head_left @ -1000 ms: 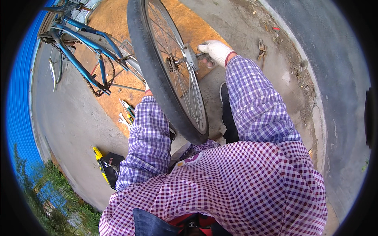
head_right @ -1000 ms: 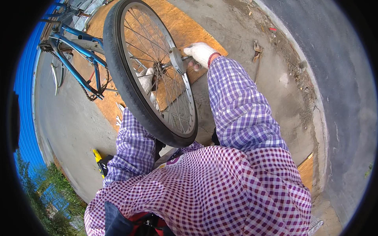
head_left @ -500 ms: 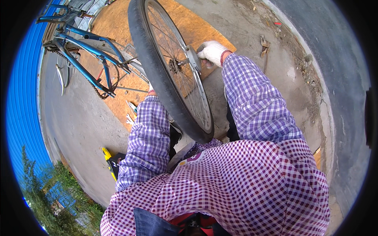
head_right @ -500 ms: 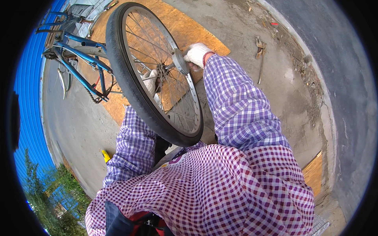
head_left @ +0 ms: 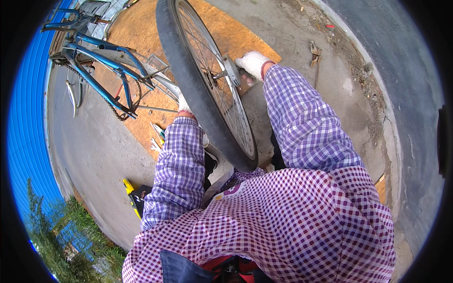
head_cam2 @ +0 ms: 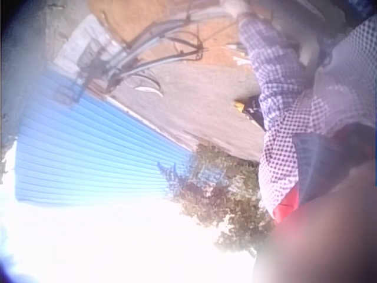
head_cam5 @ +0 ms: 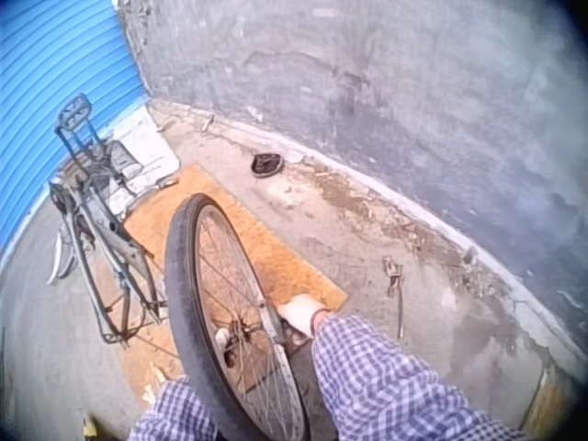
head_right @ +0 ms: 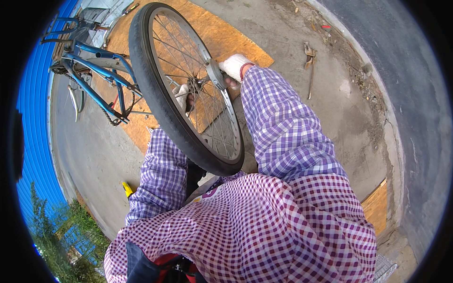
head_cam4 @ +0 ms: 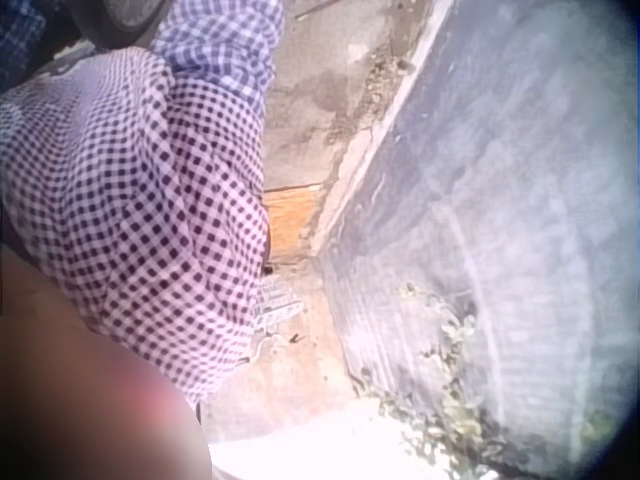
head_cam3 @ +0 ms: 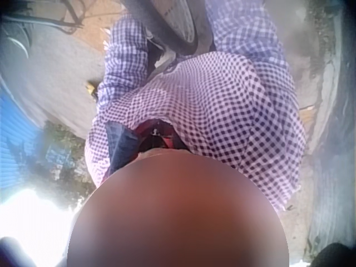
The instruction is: The person removes the rear wheel of a bicycle, cleans the brake shoe with a cloth, and then reinstalls the wheel. They use a wrench to tighten the axle nuts and spin the wheel to check alignment.
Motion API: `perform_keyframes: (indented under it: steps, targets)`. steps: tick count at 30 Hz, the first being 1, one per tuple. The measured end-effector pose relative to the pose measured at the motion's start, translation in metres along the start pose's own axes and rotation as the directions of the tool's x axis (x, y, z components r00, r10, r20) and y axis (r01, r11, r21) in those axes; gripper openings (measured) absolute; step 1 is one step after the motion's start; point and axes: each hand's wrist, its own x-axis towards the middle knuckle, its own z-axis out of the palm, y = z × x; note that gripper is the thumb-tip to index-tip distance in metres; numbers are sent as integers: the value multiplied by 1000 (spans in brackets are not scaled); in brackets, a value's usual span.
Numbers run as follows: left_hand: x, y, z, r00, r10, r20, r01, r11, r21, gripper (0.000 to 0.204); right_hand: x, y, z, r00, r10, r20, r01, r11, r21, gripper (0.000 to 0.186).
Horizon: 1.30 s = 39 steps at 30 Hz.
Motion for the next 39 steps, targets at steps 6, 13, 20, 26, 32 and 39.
perform_keyframes:
  steps: [6, 13, 20, 26, 32, 39]
  targets:
    - [10, 1, 0, 1000, -8, -9, 7, 1000, -8, 37, 0, 2, -1, 994, -67, 86, 60, 995, 73, 32]
    - [9, 6, 7, 1000, -10, -13, 10, 1000, 6, 37, 3, 4, 2, 1000, -5, 18, 5, 1000, -7, 36]
    - [9, 10, 8, 1000, 3, -17, -3, 1000, 15, 36, 1, 3, 6, 994, -96, 43, 97, 995, -26, 39]
    - [9, 9, 10, 1000, 6, -27, -5, 1000, 18, 35, -2, 0, 2, 1000, -25, 9, 25, 999, -28, 45]
    - [7, 9, 5, 999, 18, -36, -17, 1000, 12, 34, -3, 0, 0, 998, -8, -55, 7, 999, -34, 46]
    - [4, 8, -2, 998, 37, -49, -36, 999, 17, 34, -3, 0, 2, 999, -35, 32, 35, 999, 8, 44]
